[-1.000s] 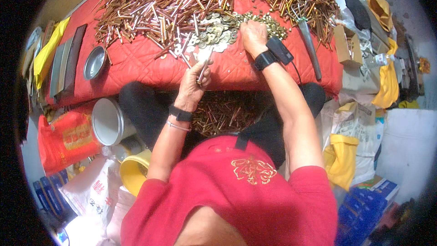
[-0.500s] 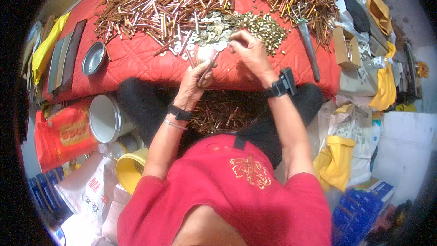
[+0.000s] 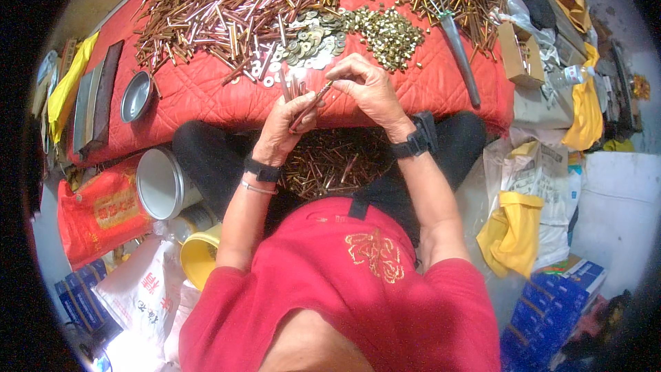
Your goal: Manually assembling small metal pins with silver washers on a red padded work surface.
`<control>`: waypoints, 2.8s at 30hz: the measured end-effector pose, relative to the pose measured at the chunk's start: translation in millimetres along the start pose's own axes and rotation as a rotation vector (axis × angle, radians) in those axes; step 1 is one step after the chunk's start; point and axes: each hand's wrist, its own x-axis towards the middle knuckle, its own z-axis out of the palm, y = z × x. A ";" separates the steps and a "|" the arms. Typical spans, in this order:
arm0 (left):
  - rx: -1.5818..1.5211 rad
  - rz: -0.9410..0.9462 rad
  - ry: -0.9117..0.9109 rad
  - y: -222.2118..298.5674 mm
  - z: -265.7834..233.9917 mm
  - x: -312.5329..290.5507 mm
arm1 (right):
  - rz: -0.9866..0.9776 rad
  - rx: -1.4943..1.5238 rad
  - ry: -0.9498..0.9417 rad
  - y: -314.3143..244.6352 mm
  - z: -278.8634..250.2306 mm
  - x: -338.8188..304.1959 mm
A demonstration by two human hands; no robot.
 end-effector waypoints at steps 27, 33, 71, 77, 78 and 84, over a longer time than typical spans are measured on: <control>0.065 -0.129 -0.138 15.2 -0.3 -3.7 | 0.044 -0.098 -0.172 -19.7 -12.8 -9.9; -0.312 -0.278 -0.237 2.1 -3.7 1.9 | -0.001 0.015 -0.123 -18.7 -7.1 -5.9; 0.059 -0.117 -0.060 -2.0 -9.1 2.6 | 0.126 -0.311 -0.026 -2.8 11.7 -2.3; 0.054 -0.140 -0.050 -1.8 -9.5 1.9 | 0.117 -0.272 -0.019 0.1 11.5 -4.7; 0.035 -0.135 -0.049 -3.5 -10.7 2.9 | 0.166 -0.268 -0.028 2.0 9.1 -3.9; 0.049 -0.132 -0.039 -2.6 -9.2 3.3 | 0.196 -0.263 -0.048 0.9 11.8 -4.8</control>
